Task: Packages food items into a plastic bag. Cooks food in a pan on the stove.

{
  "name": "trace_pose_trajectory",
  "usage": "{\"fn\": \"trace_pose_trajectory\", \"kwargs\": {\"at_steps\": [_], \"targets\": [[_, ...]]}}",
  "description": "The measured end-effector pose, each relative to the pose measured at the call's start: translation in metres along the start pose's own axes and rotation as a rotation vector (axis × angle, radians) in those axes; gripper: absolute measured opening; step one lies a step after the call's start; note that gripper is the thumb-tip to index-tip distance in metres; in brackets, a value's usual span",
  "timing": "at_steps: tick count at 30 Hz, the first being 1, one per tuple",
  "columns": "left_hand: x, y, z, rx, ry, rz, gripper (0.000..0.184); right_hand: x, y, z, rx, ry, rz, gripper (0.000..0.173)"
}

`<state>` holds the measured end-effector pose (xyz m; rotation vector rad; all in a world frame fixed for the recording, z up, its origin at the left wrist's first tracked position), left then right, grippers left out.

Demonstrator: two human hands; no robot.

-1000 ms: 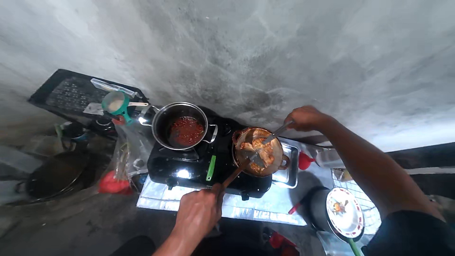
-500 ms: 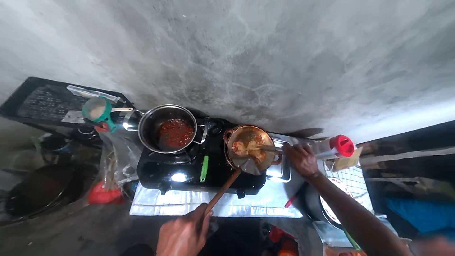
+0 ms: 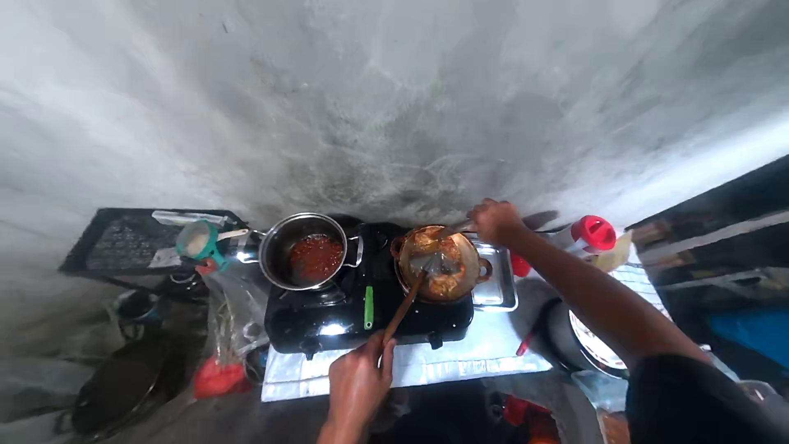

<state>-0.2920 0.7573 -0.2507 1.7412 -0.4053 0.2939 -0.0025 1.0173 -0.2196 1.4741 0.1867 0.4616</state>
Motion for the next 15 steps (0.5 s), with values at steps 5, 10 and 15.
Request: {"fn": "trace_pose_trajectory", "kwargs": {"at_steps": [5,10,15], "targets": [[0.007,-0.006,-0.009,-0.053,0.025,-0.147,0.044,-0.01,-0.004,-0.024,-0.198,-0.069,0.085,0.029],[0.005,0.004,0.001,-0.016,0.025,-0.125,0.047,-0.006,-0.018,-0.002,-0.239,-0.101,0.018,0.032],[0.005,-0.003,-0.008,-0.098,0.135,-0.047,0.052,0.033,-0.018,0.047,-0.102,-0.253,-0.111,0.039]]}}
Point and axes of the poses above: each hand's wrist, its own z-axis away from the middle knuckle, its own y-axis out of the back of the hand, x = y × z, the point moved 9 cm from there along -z, towards the middle knuckle, and after that the axes turned 3 degrees about x, right-handed, at the moved point
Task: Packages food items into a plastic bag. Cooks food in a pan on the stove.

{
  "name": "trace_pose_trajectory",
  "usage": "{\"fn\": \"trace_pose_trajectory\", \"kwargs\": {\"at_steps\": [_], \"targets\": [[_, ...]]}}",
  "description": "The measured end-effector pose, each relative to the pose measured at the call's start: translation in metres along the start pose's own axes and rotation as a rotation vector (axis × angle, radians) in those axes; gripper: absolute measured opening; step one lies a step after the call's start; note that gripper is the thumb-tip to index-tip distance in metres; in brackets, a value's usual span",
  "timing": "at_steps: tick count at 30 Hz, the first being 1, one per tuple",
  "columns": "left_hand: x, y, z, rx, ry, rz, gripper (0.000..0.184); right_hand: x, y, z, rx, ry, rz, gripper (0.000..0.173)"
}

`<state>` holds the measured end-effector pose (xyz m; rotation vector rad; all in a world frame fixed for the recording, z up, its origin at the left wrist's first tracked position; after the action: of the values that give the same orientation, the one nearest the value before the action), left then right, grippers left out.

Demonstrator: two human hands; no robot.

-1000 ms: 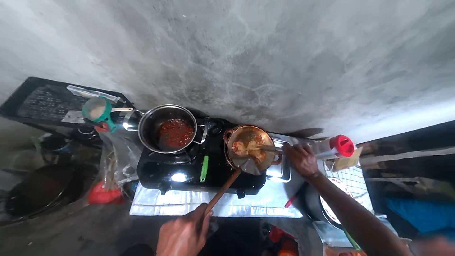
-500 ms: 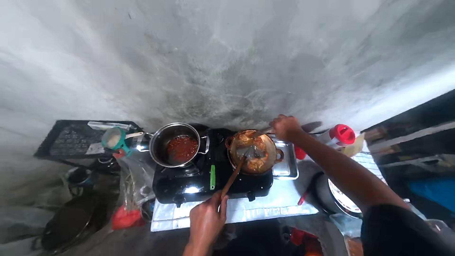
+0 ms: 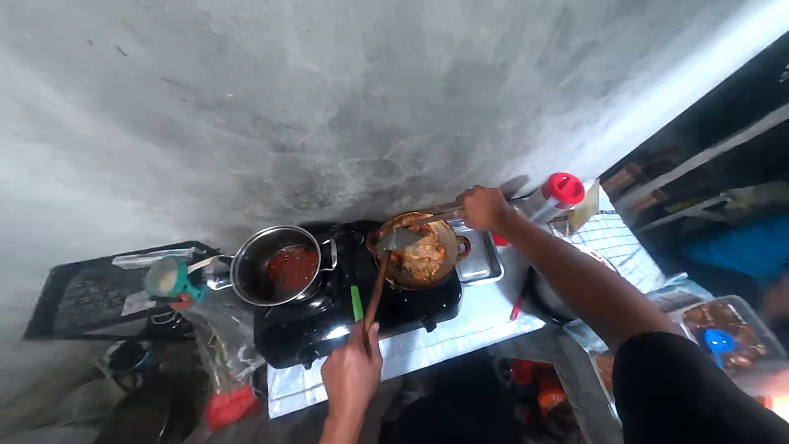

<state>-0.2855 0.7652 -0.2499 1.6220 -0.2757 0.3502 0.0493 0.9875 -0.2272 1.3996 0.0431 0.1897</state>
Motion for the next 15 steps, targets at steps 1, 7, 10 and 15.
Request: {"fn": "trace_pose_trajectory", "kwargs": {"at_steps": [1,7,10,15], "targets": [[0.003,-0.004,-0.006,-0.03,0.017,0.003,0.051,0.009,-0.003,0.006,0.029,-0.02,-0.019,0.039],[0.02,-0.018,-0.043,-0.119,0.055,-0.038,0.047,0.037,-0.01,0.039,0.108,-0.162,-0.102,0.043],[0.025,-0.011,-0.052,-0.099,0.045,-0.034,0.047,0.064,-0.017,0.062,0.103,-0.319,-0.197,0.049],[0.019,-0.006,-0.038,-0.119,0.042,-0.007,0.048,0.12,-0.123,0.112,0.003,-0.632,-0.468,0.056]]}}
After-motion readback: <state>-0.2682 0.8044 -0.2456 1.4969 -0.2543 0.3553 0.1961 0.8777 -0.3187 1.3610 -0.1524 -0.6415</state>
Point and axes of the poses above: each hand's wrist, its own z-axis away from the middle knuckle, its own y-axis out of the back of the hand, x = y × z, the point moved 9 cm from there along -z, towards the middle knuckle, and after that the axes turned 3 degrees about x, right-handed, at the moved point
